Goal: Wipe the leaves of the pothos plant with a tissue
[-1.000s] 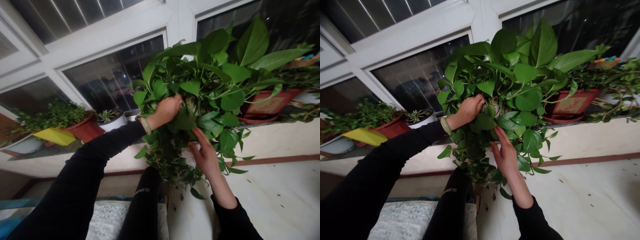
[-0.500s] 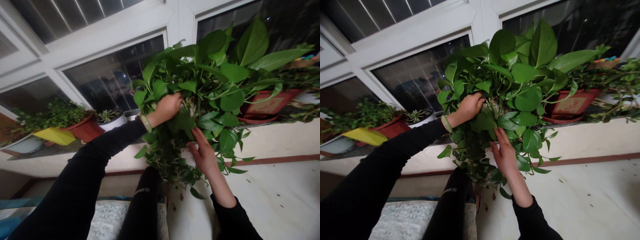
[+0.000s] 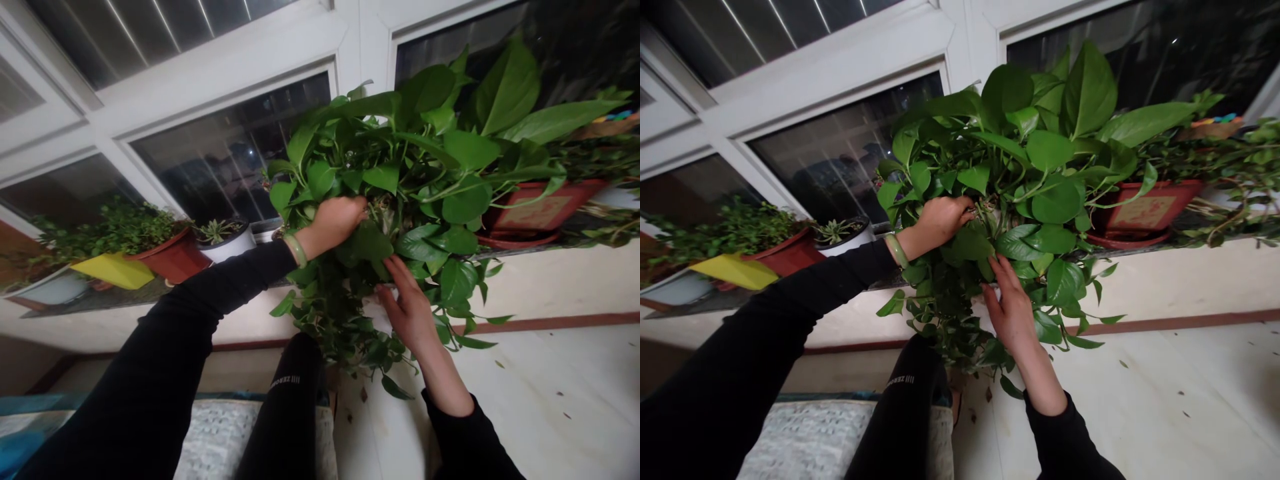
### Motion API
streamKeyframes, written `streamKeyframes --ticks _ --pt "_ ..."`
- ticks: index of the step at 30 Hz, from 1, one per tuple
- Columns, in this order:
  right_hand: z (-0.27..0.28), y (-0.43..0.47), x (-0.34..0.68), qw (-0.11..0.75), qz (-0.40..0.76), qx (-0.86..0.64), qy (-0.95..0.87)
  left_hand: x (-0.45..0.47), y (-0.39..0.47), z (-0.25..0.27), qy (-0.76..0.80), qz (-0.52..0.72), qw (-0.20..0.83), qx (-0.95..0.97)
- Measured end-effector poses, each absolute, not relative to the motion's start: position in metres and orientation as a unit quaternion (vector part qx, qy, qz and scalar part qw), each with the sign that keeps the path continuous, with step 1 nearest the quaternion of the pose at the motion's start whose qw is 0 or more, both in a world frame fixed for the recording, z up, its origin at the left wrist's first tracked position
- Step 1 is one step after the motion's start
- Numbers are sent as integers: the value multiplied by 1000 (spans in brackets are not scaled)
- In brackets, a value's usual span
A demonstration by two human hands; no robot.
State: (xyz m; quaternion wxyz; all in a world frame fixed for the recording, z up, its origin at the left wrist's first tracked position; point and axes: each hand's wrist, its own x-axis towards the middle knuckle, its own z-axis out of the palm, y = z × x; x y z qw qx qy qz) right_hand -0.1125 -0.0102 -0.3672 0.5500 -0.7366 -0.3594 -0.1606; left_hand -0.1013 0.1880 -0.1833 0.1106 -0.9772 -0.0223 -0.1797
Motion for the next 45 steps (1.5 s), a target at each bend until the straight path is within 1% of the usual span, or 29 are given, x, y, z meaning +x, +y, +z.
streamKeyframes --ticks 4,13,19,28,37,41,45 --pt "-364 -13 -113 553 -153 -736 -360 -101 188 -183 -20 -183 109 -977" --pt "-366 -14 -114 551 -158 -734 -364 -104 190 -183 6 -167 157 -973" --pt "-367 -12 -113 551 -158 -733 -366 -102 193 -186 14 -177 177 -968" --pt "-367 -10 -113 551 -160 -732 -368 -93 193 -184 22 -179 143 -973" --pt "-372 -10 -112 546 -173 -738 -357 -90 195 -190 44 -188 190 -963" --pt "-372 -11 -110 545 -176 -735 -363 -90 195 -194 15 -201 183 -962" --pt "-369 -13 -110 545 -166 -736 -365 -89 193 -198 -29 -222 144 -964"
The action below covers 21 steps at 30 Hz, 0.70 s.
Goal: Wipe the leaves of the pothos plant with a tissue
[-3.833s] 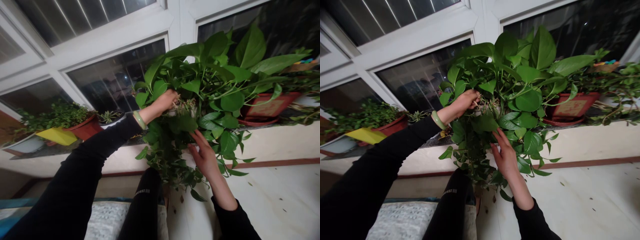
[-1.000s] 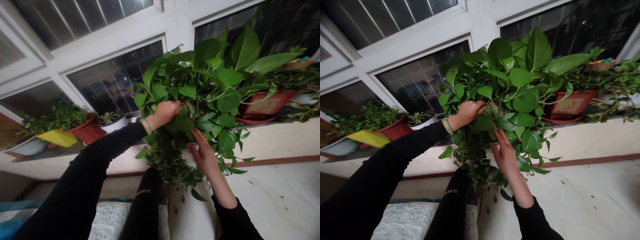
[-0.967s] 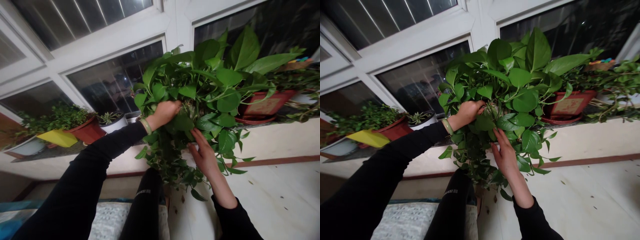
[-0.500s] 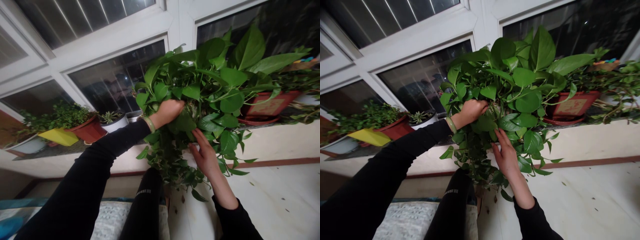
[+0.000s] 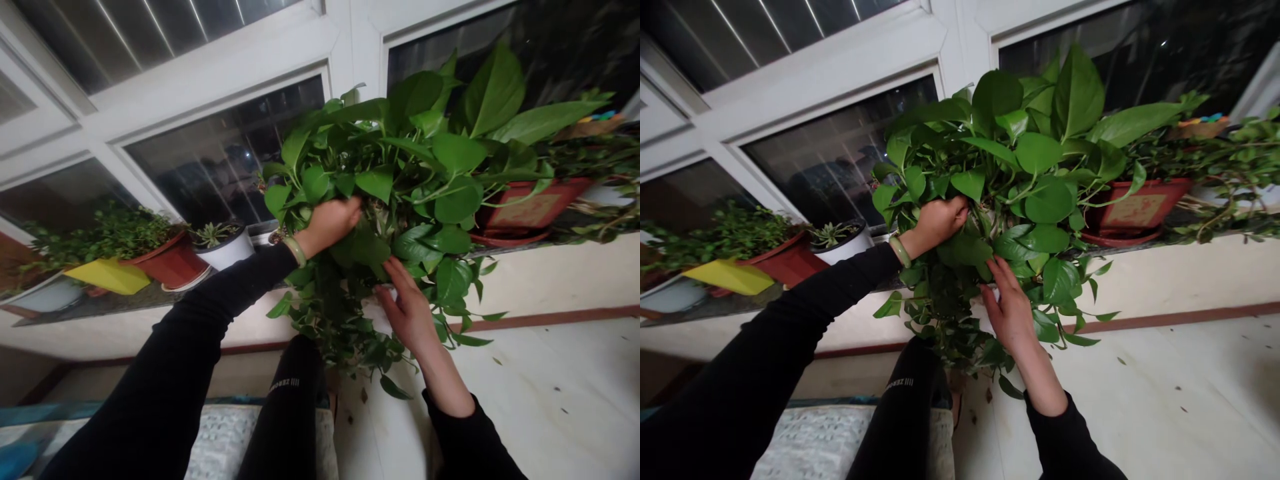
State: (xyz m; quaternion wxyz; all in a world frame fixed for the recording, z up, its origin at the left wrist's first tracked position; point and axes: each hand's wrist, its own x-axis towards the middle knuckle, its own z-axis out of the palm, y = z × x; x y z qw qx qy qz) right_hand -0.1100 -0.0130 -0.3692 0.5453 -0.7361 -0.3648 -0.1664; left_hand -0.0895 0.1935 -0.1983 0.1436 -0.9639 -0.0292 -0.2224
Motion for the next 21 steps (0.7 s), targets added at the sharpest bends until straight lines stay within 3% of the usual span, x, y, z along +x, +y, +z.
streamKeyframes --ticks 10,14,17,21 --pt "-366 -11 -113 535 -151 -751 -356 -107 205 -192 3 -303 -89 -949" --pt "-367 -9 -112 535 -150 -751 -357 -117 193 -185 32 -294 -320 -900" --pt "-368 -9 -112 535 -150 -751 -356 -119 175 -176 -24 -202 -513 -834" --pt "-368 -11 -113 537 -153 -749 -357 -119 157 -159 -111 -90 -672 -726"
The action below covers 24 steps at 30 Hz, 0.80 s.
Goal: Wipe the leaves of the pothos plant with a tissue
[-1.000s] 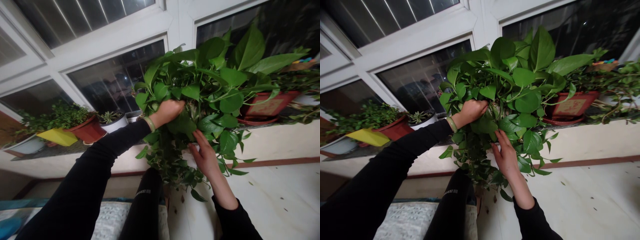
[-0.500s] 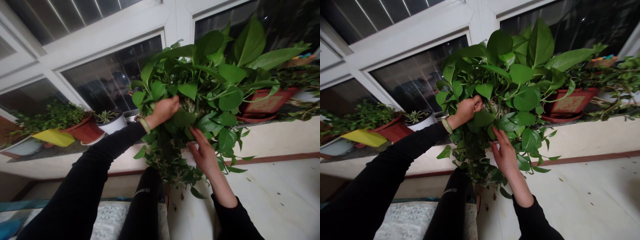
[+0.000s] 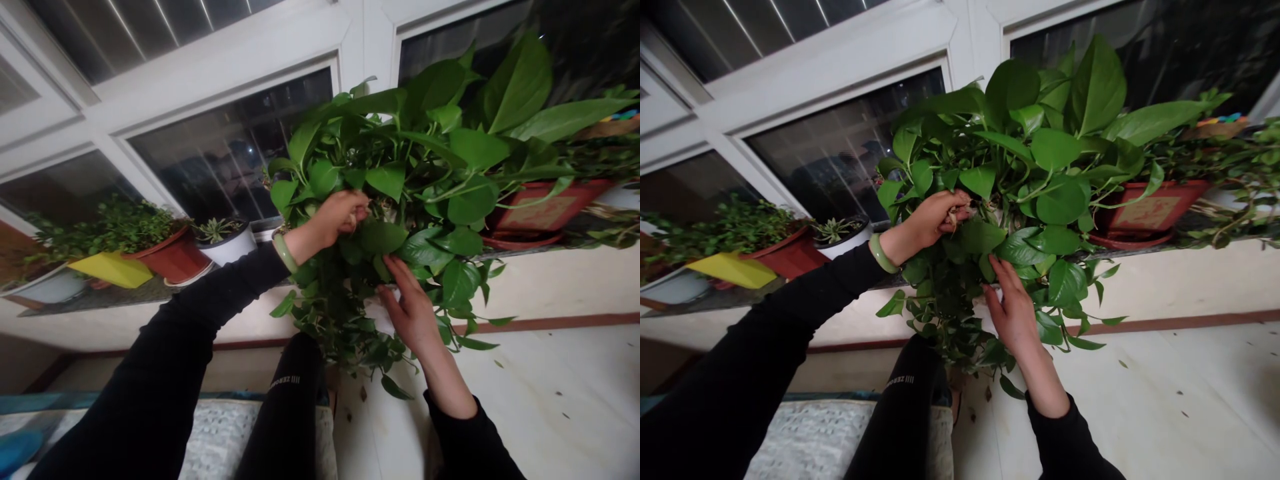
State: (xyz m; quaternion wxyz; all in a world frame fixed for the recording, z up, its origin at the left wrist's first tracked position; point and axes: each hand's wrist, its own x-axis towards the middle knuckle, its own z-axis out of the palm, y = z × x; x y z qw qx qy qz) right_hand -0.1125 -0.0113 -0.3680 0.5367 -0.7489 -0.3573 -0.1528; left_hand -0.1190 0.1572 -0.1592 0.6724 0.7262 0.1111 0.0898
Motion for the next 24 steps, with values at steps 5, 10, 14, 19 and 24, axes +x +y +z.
streamKeyframes --ticks 5,10,14,19,24 --pt "-368 -15 -110 533 -155 -750 -359 -157 164 -137 137 11 788 600" --pt "-367 -17 -112 521 -157 -761 -353 -226 222 -146 183 143 760 607" --pt "-365 -18 -114 507 -150 -776 -345 -252 310 -196 243 315 599 695" --pt "-365 -16 -112 503 -168 -776 -341 -232 383 -259 335 237 217 886" --pt "-364 -16 -113 502 -136 -788 -329 -203 389 -279 322 91 -5 942"
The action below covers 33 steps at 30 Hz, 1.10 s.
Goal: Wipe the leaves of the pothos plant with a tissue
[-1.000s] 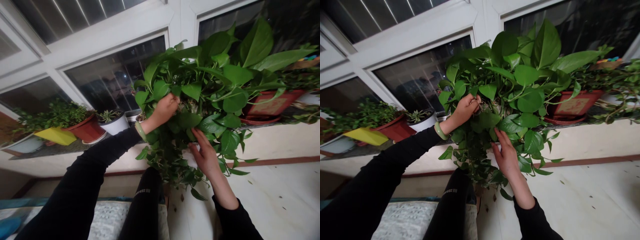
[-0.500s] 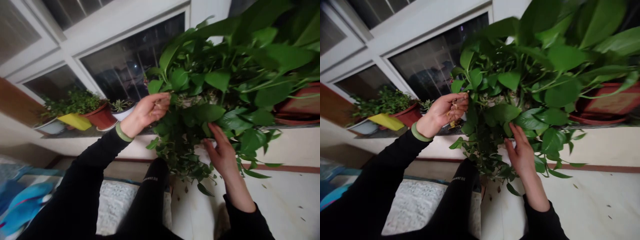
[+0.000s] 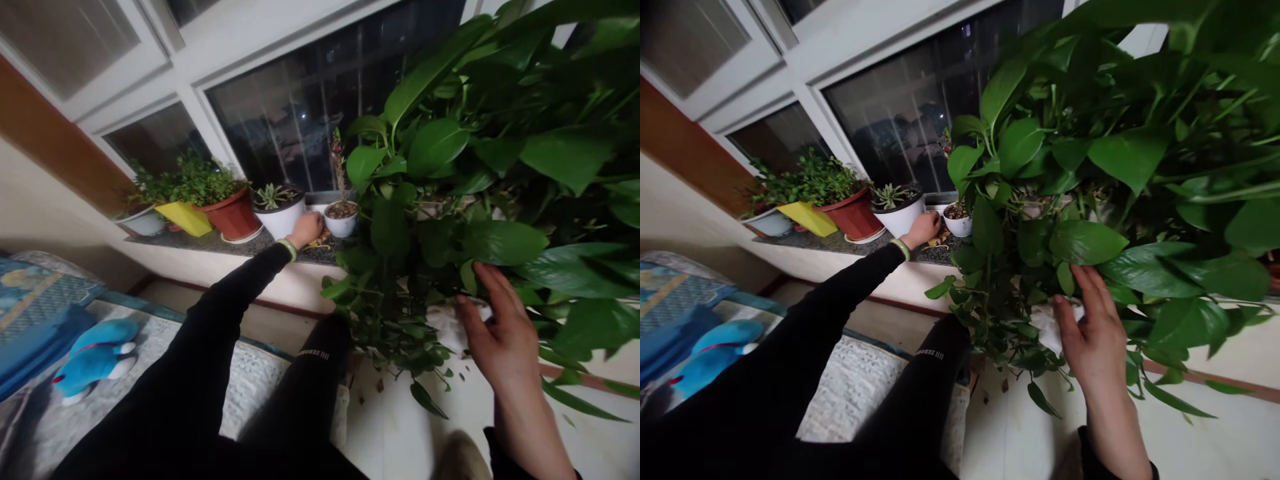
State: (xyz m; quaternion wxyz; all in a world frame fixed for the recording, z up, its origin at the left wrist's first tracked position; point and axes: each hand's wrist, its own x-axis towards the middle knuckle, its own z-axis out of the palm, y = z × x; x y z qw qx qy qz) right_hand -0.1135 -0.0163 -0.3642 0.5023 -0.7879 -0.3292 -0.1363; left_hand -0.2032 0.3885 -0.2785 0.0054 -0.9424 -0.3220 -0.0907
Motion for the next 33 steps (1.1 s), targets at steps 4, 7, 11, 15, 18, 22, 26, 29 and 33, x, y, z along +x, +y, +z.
streamKeyframes --ticks 4,7,11,15,18,22,26,29,33 --pt "-365 -17 -114 521 -123 -776 -334 -195 389 -270 -304 -36 45 -951" --pt "-365 -17 -114 525 -118 -774 -334 -194 388 -256 -305 -30 52 -950" --pt "-364 -16 -114 520 -129 -773 -339 -196 383 -241 -301 -61 80 -948" --pt "-366 -15 -113 525 -149 -760 -354 -202 377 -232 -259 -125 103 -952" --pt "-370 -13 -111 528 -158 -755 -355 -212 363 -223 -235 -224 102 -940" --pt "-372 -10 -109 540 -167 -746 -352 -228 316 -209 -105 -368 47 -923" --pt "-369 -7 -111 551 -163 -734 -363 -221 242 -190 137 -326 -8 -935" --pt "-366 -6 -114 553 -157 -725 -380 -187 193 -173 215 -270 -34 -938" --pt "-363 -8 -116 546 -144 -725 -395 -126 162 -155 269 -186 13 -945"
